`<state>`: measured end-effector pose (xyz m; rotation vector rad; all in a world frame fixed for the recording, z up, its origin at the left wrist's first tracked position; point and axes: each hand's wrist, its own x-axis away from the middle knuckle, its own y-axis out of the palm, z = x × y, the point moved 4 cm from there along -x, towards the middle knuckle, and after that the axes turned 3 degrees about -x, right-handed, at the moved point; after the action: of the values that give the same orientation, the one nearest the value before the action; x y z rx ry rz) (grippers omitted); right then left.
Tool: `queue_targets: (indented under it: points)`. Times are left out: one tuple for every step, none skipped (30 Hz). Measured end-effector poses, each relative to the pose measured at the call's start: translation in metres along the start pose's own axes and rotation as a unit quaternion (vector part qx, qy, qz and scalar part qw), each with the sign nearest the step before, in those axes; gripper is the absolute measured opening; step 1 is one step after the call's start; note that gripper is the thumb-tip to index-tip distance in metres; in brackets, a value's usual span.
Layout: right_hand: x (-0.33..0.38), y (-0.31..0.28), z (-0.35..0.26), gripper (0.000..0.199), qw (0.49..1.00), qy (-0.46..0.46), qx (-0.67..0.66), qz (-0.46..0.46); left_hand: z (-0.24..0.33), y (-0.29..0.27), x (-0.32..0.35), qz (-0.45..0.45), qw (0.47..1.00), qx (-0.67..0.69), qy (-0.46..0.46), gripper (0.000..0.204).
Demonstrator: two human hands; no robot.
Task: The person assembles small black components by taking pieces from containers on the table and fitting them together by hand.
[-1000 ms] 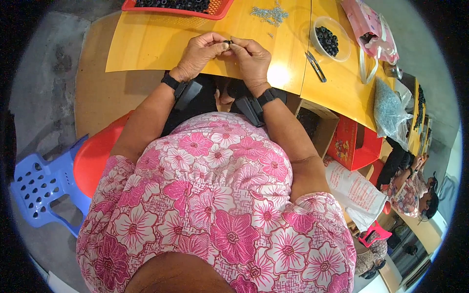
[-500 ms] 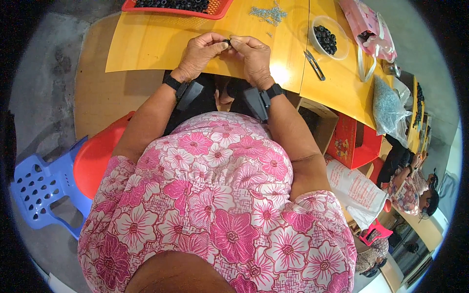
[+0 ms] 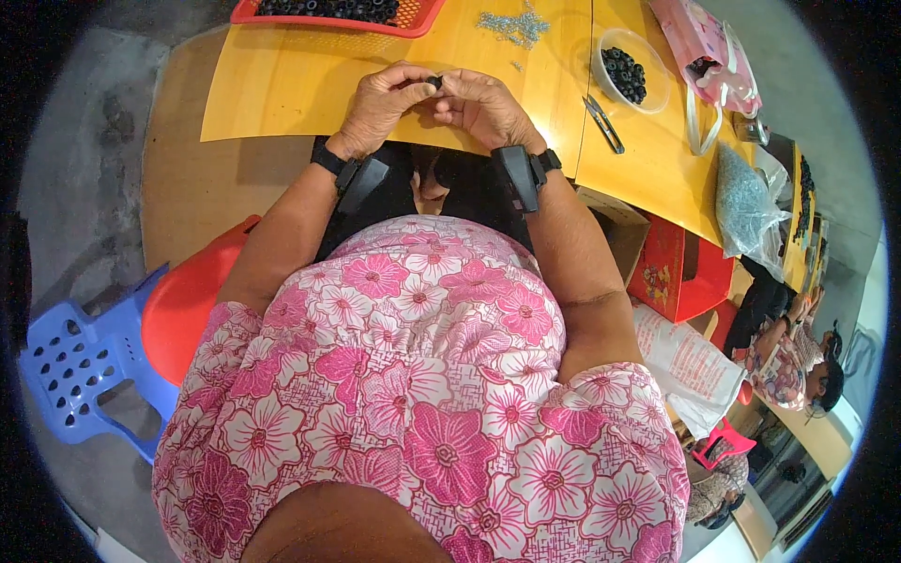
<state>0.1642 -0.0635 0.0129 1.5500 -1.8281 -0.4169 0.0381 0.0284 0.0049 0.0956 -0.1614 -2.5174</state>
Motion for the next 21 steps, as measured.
queue_targets:
  points:
    - [-0.001, -0.001, 0.0, 0.024, 1.0, 0.013, 0.007, -0.004, 0.001, 0.0, 0.001, 0.005, 1.0, -0.019, -0.001, 0.022]
    - [-0.002, -0.001, 0.001, 0.026, 0.999, 0.027, 0.014, -0.009, 0.003, -0.001, 0.002, 0.011, 0.999, -0.039, -0.001, 0.022]
    - [-0.002, 0.0, 0.0, 0.026, 0.999, 0.028, 0.014, -0.009, 0.002, -0.001, 0.002, 0.011, 0.999, -0.039, -0.001, 0.022]
    - [-0.002, 0.0, 0.0, 0.026, 0.999, 0.033, 0.018, -0.006, 0.001, -0.001, 0.002, 0.009, 0.999, -0.031, 0.007, 0.022]
    - [-0.001, 0.0, 0.001, 0.026, 0.999, 0.038, 0.022, -0.002, 0.0, 0.0, 0.002, 0.007, 1.0, -0.024, 0.015, 0.023]
    - [-0.001, -0.001, 0.001, 0.026, 0.999, 0.039, 0.022, -0.002, -0.002, -0.001, 0.001, 0.007, 1.0, -0.023, 0.015, 0.023]
    - [-0.001, -0.004, 0.002, 0.025, 0.999, 0.037, 0.029, 0.008, -0.003, -0.001, 0.001, 0.012, 0.999, -0.033, 0.022, 0.024]
    - [-0.002, -0.005, 0.002, 0.025, 0.999, 0.035, 0.036, 0.017, -0.003, -0.002, 0.0, 0.017, 0.999, -0.043, 0.029, 0.024]
    - [-0.001, -0.004, 0.002, 0.025, 0.999, 0.036, 0.035, 0.018, -0.003, -0.002, 0.0, 0.018, 0.999, -0.043, 0.028, 0.024]
    - [-0.002, -0.004, 0.002, 0.024, 0.999, 0.037, 0.031, 0.017, -0.004, -0.002, 0.0, 0.02, 0.998, -0.047, 0.029, 0.024]
    - [-0.001, -0.003, 0.002, 0.024, 0.999, 0.038, 0.028, 0.017, -0.003, -0.002, 0.0, 0.022, 0.998, -0.051, 0.03, 0.025]
    - [-0.002, -0.003, 0.002, 0.024, 0.999, 0.038, 0.027, 0.017, -0.003, -0.002, 0.0, 0.022, 0.998, -0.051, 0.03, 0.025]
    - [-0.003, -0.002, 0.002, 0.024, 0.999, 0.038, 0.023, 0.007, -0.003, -0.002, 0.0, 0.024, 0.998, -0.05, 0.025, 0.025]
    - [-0.003, -0.002, 0.002, 0.024, 0.999, 0.037, 0.018, -0.002, -0.003, -0.002, 0.0, 0.025, 0.998, -0.048, 0.021, 0.025]
    - [-0.003, -0.003, 0.002, 0.024, 0.999, 0.037, 0.018, -0.002, -0.002, -0.001, 0.001, 0.024, 0.998, -0.048, 0.021, 0.025]
    - [-0.003, -0.005, 0.002, 0.024, 0.999, 0.04, 0.015, -0.006, -0.001, 0.0, 0.001, 0.024, 0.998, -0.055, 0.028, 0.024]
    - [-0.003, -0.005, 0.002, 0.024, 0.999, 0.044, 0.012, -0.011, 0.002, 0.001, 0.001, 0.024, 0.997, -0.062, 0.036, 0.024]
    - [-0.003, -0.006, 0.002, 0.024, 0.999, 0.043, 0.012, -0.011, 0.004, 0.002, 0.001, 0.023, 0.997, -0.063, 0.037, 0.024]
    - [-0.003, -0.007, 0.003, 0.026, 0.999, 0.042, 0.015, -0.006, 0.006, 0.003, 0.002, 0.027, 0.997, -0.062, 0.029, 0.024]
    - [-0.004, -0.008, 0.004, 0.028, 0.999, 0.04, 0.018, -0.001, 0.007, 0.004, 0.002, 0.03, 0.997, -0.061, 0.022, 0.023]
    - [-0.004, -0.008, 0.004, 0.028, 0.999, 0.039, 0.018, 0.0, 0.007, 0.004, 0.002, 0.029, 0.997, -0.061, 0.023, 0.023]
